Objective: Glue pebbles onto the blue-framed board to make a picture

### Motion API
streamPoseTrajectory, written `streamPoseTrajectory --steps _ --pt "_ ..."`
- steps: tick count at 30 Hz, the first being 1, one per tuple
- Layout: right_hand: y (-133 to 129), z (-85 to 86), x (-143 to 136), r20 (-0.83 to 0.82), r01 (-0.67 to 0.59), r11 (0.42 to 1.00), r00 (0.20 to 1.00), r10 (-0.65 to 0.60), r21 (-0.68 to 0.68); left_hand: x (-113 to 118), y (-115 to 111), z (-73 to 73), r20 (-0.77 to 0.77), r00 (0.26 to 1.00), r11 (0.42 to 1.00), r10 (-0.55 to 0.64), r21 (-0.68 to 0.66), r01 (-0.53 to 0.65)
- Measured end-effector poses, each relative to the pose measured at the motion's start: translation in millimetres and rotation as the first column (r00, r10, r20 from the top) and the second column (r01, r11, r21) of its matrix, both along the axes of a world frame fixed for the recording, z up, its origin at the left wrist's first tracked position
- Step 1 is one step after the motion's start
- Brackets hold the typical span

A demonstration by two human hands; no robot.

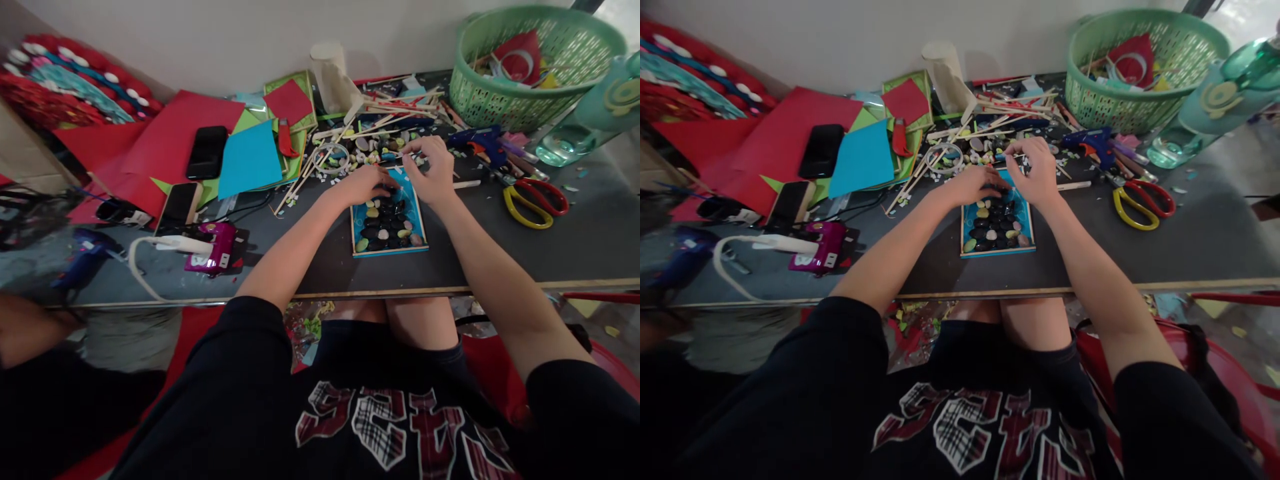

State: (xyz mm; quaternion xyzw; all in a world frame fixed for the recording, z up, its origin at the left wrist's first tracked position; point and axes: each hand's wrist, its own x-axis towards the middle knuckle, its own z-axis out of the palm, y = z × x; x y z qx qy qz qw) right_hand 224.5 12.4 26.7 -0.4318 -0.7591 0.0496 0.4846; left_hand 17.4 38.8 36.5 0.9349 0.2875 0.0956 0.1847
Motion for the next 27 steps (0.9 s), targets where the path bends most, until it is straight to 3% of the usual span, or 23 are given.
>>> streamPoseTrajectory --steps 7,14,19,23,27 --pt "1 0.4 3 0.007 0.002 1.000 1.000 -0.002 -0.030 6 -2 5.1 -0.020 0.996 0.989 -0.082 -0.123 0.079" --pt "0 1.8 3 0.004 -0.006 0.999 1.000 0.006 -0.035 8 -2 4.1 0.063 0.997 0.999 -0.044 -0.029 0.046" --pt "-1 1.8 3 0.005 -0.002 0.999 1.000 0.002 -0.040 9 -2 4.4 0.052 0.998 0.996 -0.027 -0.088 0.032" --pt "1 1.4 5 0.004 0.011 0.999 1.000 -0.011 -0.038 12 2 1.8 0.124 0.991 0.999 0.052 -0.016 -0.050" --pt "3 2.5 8 -0.032 0.087 0.996 0.996 -0.087 0.009 17 4 -3.9 0.107 0.994 0.999 -0.033 0.040 0.029"
